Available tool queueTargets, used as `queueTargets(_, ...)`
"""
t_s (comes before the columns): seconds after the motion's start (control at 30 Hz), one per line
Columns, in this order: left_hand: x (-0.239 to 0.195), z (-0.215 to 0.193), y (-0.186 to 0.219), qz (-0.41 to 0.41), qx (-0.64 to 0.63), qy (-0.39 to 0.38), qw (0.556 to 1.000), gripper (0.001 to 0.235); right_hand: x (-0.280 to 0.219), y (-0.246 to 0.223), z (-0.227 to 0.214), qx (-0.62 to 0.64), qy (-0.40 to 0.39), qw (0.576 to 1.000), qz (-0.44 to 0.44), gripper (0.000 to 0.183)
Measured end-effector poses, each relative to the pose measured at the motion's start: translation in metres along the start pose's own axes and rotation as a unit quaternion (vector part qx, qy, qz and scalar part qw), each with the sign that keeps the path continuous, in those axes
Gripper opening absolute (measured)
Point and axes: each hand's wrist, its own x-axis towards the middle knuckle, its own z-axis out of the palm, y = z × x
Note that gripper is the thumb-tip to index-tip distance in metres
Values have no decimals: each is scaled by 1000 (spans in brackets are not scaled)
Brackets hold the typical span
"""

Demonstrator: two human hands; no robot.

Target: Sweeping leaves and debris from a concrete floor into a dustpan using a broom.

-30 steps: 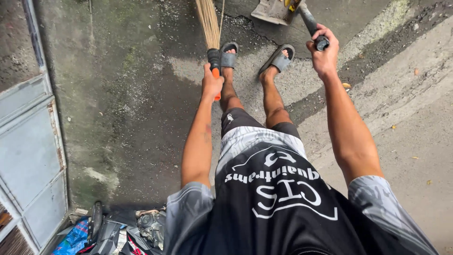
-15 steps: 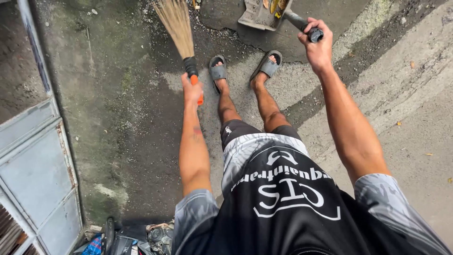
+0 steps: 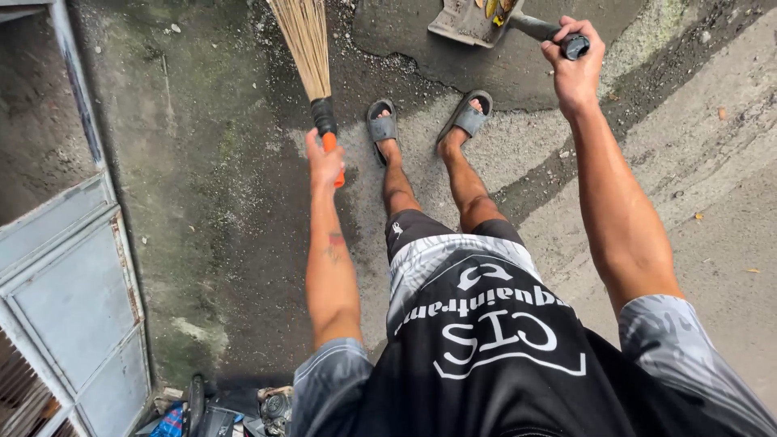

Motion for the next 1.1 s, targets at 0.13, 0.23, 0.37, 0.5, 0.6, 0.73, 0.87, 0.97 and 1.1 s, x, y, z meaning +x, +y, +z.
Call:
queueTargets(0.13, 43, 87, -18, 88, 104, 41, 990, 65, 4, 3, -11, 29, 22, 999, 21, 25)
queueTargets(0.23, 18, 137, 2, 107, 163, -11, 981, 65, 13, 9, -12, 62, 30, 997, 24, 27)
queueTargets(0.37, -14, 167, 2, 150, 279, -101, 943, 64, 17, 11, -16, -4, 52, 998, 37, 29)
queueTargets(0.5, -69, 111, 19, 148, 296, -151, 931, 71, 22, 9, -22, -12, 83, 994, 71, 25)
queueTargets(0.6, -95, 87, 29, 181, 317, -177, 914, 71, 23, 14, -35, 22, 111, 993, -20, 24)
queueTargets(0.73, -78, 92, 63, 205, 368, -90, 903, 72, 16, 13, -57, 61, 113, 991, 39, 20)
queueTargets(0.87, 1, 132, 119, 321, 409, -39, 853, 65, 8, 6, -77, 49, 144, 986, 64, 18)
queueTargets(0.97, 62, 194, 152, 229, 361, -59, 902, 69, 13, 13, -86, 64, 179, 976, 111, 19)
queueTargets(1.1, -1, 199, 145, 212, 408, -112, 881, 53, 18, 22, -84, 73, 206, 973, 79, 17)
